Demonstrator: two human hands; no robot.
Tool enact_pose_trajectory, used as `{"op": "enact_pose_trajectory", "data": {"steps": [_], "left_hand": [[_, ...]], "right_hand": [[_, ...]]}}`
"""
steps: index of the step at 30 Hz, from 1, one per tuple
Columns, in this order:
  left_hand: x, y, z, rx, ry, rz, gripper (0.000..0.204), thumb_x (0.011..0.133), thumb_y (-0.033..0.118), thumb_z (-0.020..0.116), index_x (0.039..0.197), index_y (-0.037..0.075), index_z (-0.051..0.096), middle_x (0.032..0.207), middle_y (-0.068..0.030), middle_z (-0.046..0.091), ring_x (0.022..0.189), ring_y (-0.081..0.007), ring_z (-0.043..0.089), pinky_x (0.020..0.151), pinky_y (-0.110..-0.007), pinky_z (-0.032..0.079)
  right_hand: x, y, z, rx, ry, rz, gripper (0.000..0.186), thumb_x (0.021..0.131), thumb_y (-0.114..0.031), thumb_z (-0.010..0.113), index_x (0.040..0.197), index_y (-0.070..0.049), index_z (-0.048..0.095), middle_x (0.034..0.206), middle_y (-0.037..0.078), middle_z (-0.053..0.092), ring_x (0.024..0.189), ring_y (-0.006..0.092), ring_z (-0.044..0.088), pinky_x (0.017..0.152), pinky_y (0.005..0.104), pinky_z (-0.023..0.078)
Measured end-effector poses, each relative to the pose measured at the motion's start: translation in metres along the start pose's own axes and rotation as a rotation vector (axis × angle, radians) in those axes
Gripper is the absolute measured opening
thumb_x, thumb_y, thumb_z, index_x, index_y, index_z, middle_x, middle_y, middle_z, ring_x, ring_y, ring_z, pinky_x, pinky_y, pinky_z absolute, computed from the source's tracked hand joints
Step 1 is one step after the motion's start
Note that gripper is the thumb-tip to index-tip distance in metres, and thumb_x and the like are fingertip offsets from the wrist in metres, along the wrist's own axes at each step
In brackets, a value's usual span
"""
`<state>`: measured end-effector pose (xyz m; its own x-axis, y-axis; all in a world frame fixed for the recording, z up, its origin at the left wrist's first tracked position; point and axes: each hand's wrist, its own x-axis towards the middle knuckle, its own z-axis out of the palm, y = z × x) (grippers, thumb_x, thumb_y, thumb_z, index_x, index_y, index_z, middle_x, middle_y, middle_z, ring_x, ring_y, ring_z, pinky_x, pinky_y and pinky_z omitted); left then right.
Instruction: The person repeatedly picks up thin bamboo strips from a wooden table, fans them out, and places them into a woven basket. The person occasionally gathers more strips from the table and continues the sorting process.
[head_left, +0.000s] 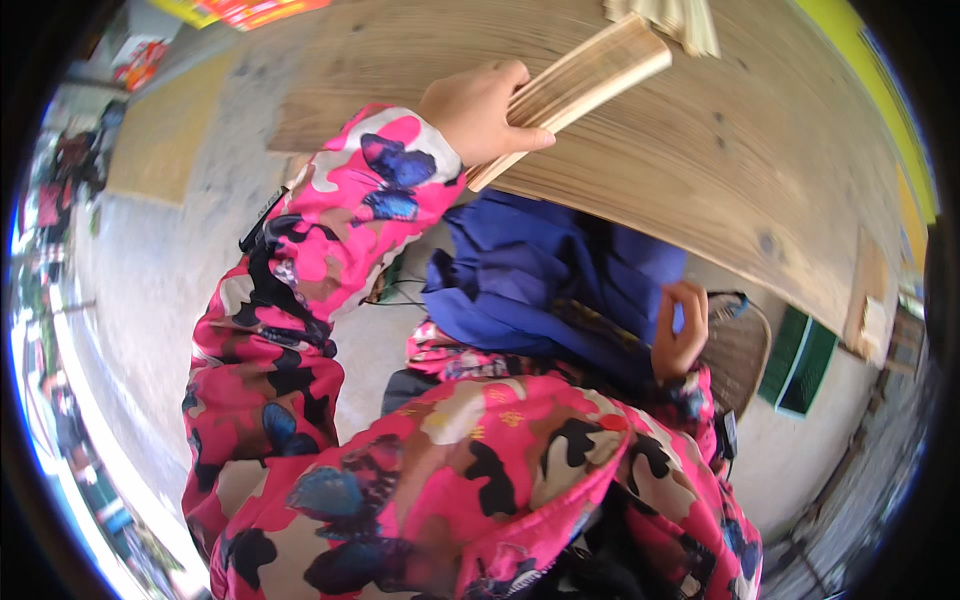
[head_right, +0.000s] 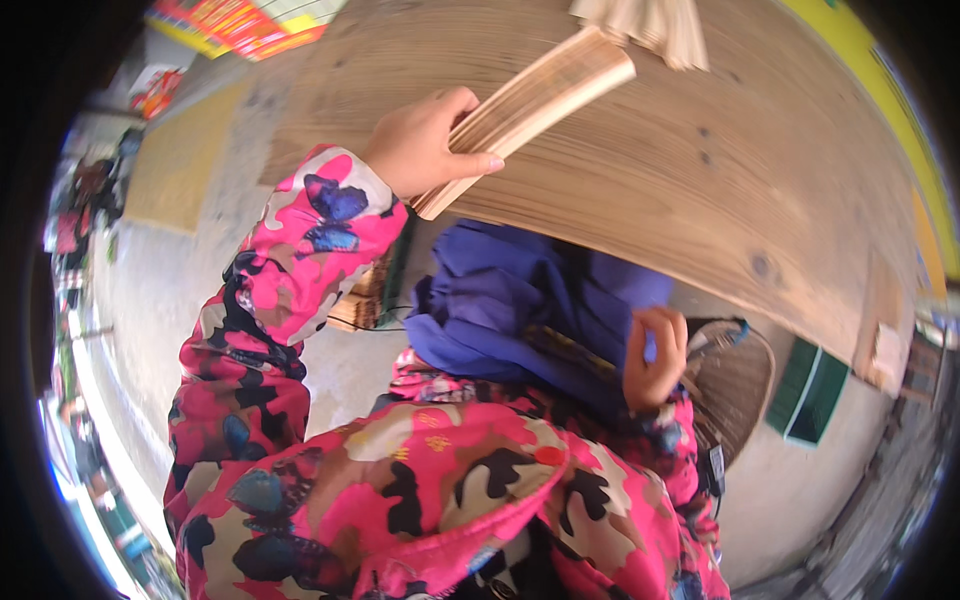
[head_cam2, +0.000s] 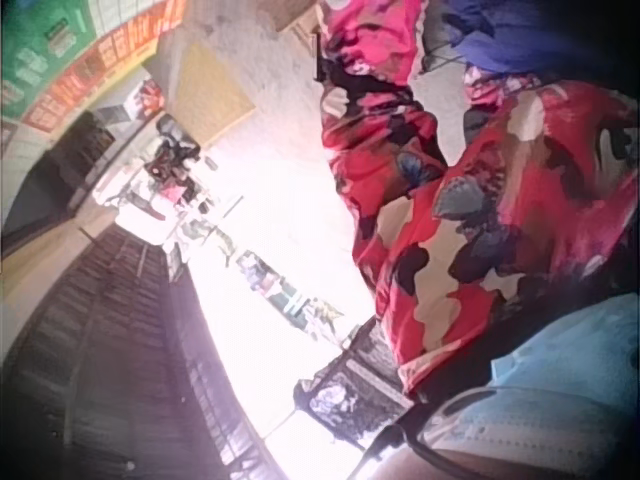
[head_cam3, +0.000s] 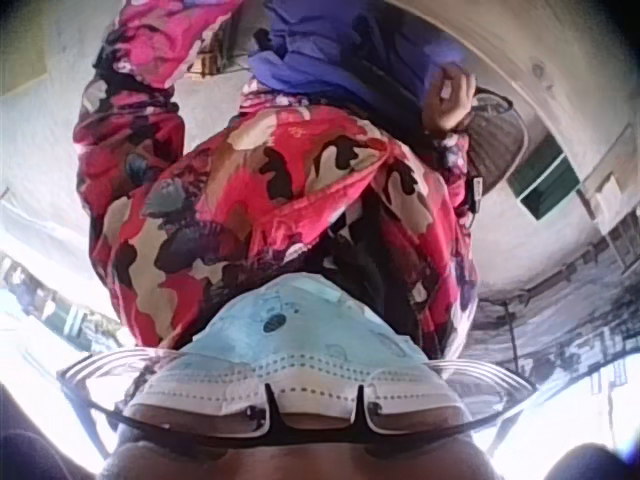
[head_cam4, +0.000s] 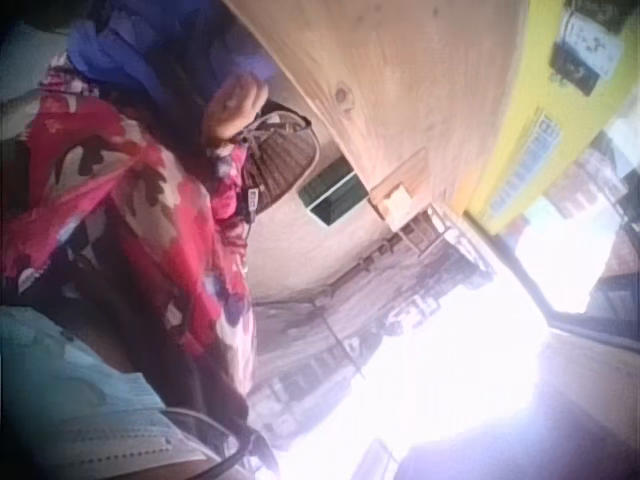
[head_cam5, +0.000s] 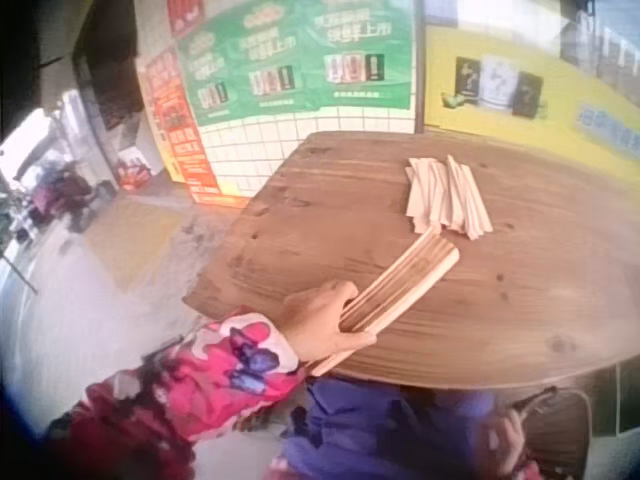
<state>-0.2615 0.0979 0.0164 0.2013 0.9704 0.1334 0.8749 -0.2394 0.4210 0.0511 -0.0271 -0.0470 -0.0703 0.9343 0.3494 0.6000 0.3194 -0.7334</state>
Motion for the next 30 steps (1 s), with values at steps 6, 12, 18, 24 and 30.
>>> {"op": "enact_pose_trajectory", "data": {"steps": [6, 12, 18, 24, 30], "left_hand": [[0.014, 0.052, 0.051, -0.019, -0.073, 0.226, 0.047, 0.068, 0.033, 0.069, 0.105, 0.010, 0.053, 0.098, -0.0091, 0.052, 0.097, -0.0273, 0.049, 0.083, -0.037, 0.041], [-0.015, 0.016, 0.037, 0.023, -0.072, 0.227, 0.048, 0.067, 0.030, 0.070, 0.107, 0.009, 0.053, 0.099, -0.0091, 0.051, 0.099, -0.0283, 0.048, 0.085, -0.036, 0.039], [-0.015, 0.038, 0.050, -0.333, -0.256, 0.016, 0.046, 0.076, 0.034, 0.066, 0.103, 0.001, 0.053, 0.089, -0.0086, 0.055, 0.084, -0.0162, 0.053, 0.073, -0.028, 0.041], [-0.054, 0.107, 0.079, -1.320, -0.423, -0.291, 0.036, 0.081, 0.027, 0.063, 0.099, 0.000, 0.048, 0.084, -0.0011, 0.049, 0.075, -0.0070, 0.044, 0.067, -0.021, 0.036], [-0.064, 0.135, 0.094, -1.711, -0.634, -0.533, 0.042, 0.084, 0.031, 0.057, 0.110, 0.001, 0.046, 0.101, -0.0124, 0.057, 0.089, -0.0195, 0.058, 0.078, -0.031, 0.047]], "right_hand": [[0.065, -0.014, -0.007, -0.184, 0.074, -0.217, 0.027, 0.074, 0.002, 0.056, 0.100, -0.002, 0.055, 0.104, 0.017, 0.052, 0.095, 0.0339, 0.050, 0.083, 0.0382, 0.040], [0.097, -0.020, 0.018, -0.306, -0.141, -0.329, 0.040, 0.072, -0.003, 0.057, 0.112, -0.004, 0.051, 0.123, 0.017, 0.042, 0.110, 0.0359, 0.042, 0.091, 0.0412, 0.037], [0.079, -0.018, 0.029, 0.139, 0.277, -0.024, 0.021, 0.078, -0.005, 0.059, 0.097, -0.002, 0.051, 0.087, 0.011, 0.052, 0.075, 0.0209, 0.051, 0.068, 0.0296, 0.043], [0.065, -0.017, 0.026, 0.905, 0.058, 0.565, 0.040, 0.091, -0.032, 0.047, 0.112, 0.001, 0.046, 0.095, 0.009, 0.056, 0.084, 0.0156, 0.055, 0.073, 0.0281, 0.044], [0.063, -0.012, -0.001, 1.156, -0.141, 0.601, 0.039, 0.091, -0.031, 0.046, 0.112, 0.002, 0.046, 0.099, 0.014, 0.059, 0.083, 0.0162, 0.057, 0.074, 0.0279, 0.046]]}}
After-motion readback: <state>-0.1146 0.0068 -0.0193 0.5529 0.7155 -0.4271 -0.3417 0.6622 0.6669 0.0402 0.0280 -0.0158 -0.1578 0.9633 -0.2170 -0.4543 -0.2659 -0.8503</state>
